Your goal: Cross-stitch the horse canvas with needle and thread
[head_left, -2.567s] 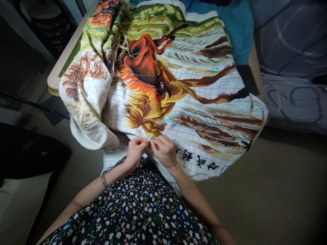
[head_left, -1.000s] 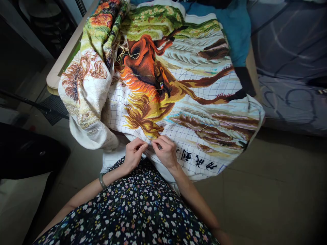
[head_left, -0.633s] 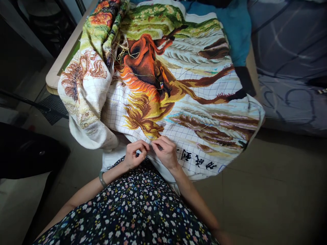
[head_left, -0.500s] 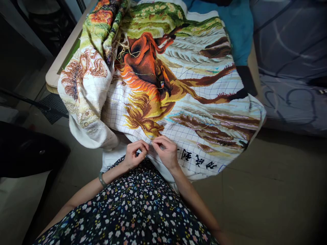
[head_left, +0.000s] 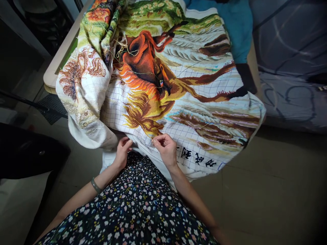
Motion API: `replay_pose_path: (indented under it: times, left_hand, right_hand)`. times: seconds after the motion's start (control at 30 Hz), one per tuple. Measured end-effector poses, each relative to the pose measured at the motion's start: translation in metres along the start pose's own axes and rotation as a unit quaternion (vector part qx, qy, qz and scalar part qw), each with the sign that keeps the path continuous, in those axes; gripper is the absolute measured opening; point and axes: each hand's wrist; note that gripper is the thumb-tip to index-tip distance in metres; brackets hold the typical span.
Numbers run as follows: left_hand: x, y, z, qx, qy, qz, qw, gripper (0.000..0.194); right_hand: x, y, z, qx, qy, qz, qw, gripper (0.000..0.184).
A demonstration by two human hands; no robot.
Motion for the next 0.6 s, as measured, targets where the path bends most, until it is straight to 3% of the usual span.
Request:
replay_pose_path:
  times: [0.1,0.2,0.4,0.6]
  left_hand:
    - [0.003,-0.010,-0.015,0.112,0.114,0.116,0.980,0.061]
    - [0.005,-0.014,-0.041,0.166,0.152,0.145,0.963,0.060]
    - [0.000,-0.003,-0.069,0.151,0.152,0.049,0.976,0.058]
    - [-0.008,0.006,-0.071,0.114,0.159,0.058,0.979,0.063]
  right_hand:
    - [-0.001,-0.001,0.000,-0.009,0.007,-0.018,1.000,0.013]
    - [-0.002,-0.003,0.003,-0.003,0.017,-0.011,1.000,0.015]
    - [0.000,-0.006,0.014,0.019,0.055,0.002,0.998,0.018]
    - [0.006,-0.011,0.015,0.033,0.075,0.030,0.996,0.014]
Point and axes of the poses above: each hand's wrist, its own y-axis away from the middle knuckle, its own z-axis out of the back of the hand, x = y × z, and after that the axes turned 6 degrees about y, right-handed
